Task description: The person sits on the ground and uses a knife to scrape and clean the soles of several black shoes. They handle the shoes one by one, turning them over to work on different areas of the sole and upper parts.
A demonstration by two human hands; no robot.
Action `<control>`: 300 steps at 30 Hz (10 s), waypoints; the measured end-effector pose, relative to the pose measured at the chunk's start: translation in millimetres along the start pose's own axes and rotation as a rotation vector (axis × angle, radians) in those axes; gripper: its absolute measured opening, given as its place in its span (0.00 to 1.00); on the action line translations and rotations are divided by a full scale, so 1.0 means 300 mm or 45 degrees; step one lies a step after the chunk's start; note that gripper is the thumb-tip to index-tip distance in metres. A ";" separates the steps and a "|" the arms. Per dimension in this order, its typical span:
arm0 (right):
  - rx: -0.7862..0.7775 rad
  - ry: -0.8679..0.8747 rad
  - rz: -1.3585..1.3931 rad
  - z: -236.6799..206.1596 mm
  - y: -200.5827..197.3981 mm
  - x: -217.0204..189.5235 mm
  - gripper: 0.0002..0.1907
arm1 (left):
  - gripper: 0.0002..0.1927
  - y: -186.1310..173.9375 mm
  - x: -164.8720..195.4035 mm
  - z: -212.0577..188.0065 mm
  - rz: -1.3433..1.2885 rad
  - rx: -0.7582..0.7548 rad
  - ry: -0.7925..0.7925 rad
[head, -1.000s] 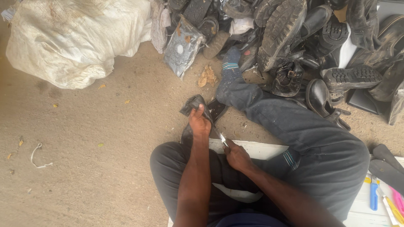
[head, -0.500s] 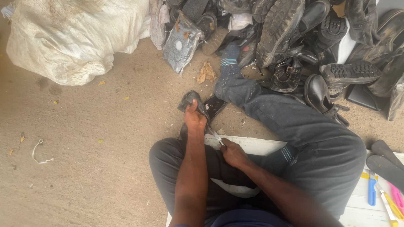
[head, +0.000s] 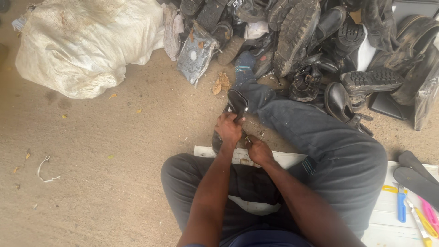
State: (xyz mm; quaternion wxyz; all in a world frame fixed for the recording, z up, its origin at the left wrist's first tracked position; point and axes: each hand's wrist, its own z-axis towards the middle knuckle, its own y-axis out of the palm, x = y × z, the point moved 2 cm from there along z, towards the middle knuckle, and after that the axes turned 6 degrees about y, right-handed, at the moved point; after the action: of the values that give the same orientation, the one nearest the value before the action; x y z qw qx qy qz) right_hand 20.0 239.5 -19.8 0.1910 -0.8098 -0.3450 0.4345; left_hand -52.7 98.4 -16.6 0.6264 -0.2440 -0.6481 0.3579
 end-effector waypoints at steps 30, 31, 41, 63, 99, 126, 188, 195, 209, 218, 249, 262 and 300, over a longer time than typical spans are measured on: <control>-0.413 0.066 -0.161 -0.342 0.145 -0.028 0.20 | 0.11 -0.073 -0.247 0.091 -1.997 -0.088 -0.607; -0.418 0.037 -0.138 -0.338 0.141 -0.028 0.20 | 0.11 -0.082 -0.250 0.090 -2.001 -0.044 -0.627; -0.443 0.037 -0.197 -0.380 0.042 -0.054 0.19 | 0.62 -0.107 -0.080 -0.113 0.660 -0.511 0.156; 0.114 -0.244 -0.130 -0.369 -0.009 0.083 0.16 | 0.34 0.015 0.019 -0.168 -0.019 -0.072 -0.224; -0.263 0.463 1.027 -0.347 0.162 -0.128 0.14 | 0.17 -0.005 -0.169 -0.059 -1.874 -0.337 -1.011; 0.135 -0.472 -0.135 0.342 -0.060 -0.232 0.23 | 0.13 -0.033 -0.162 0.142 0.129 -0.027 0.146; -0.342 -0.277 -0.315 -0.036 -0.043 -0.124 0.24 | 0.10 -0.419 -0.131 -0.143 0.035 0.503 -0.041; -0.331 -0.232 -0.389 0.025 -0.007 -0.128 0.24 | 0.11 -0.441 -0.179 -0.156 0.066 0.566 -0.237; -0.165 0.040 0.162 -0.226 -0.225 0.047 0.27 | 0.18 -0.722 -0.445 -0.146 -1.071 1.454 -0.553; 0.109 -0.115 -0.079 -0.165 -0.106 0.124 0.24 | 0.22 -0.412 0.737 -0.234 -1.005 0.005 0.590; -0.267 -0.265 -0.372 -0.237 -0.202 0.150 0.23 | 0.27 -0.504 0.315 -0.370 0.186 0.414 0.345; -0.060 -0.277 -0.311 -0.243 -0.286 0.179 0.18 | 0.30 -0.017 0.945 -0.562 -0.611 -0.239 1.007; 0.345 -0.458 0.297 -0.104 -0.400 -0.011 0.23 | 0.35 -0.832 0.422 0.611 -0.835 0.274 0.204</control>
State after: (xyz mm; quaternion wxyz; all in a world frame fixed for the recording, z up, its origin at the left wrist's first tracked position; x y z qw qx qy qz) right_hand -2.3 319.4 72.2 0.1819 -0.7208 -0.2163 0.6329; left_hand -212.9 10.2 263.6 0.7790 0.0173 -0.5993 0.1837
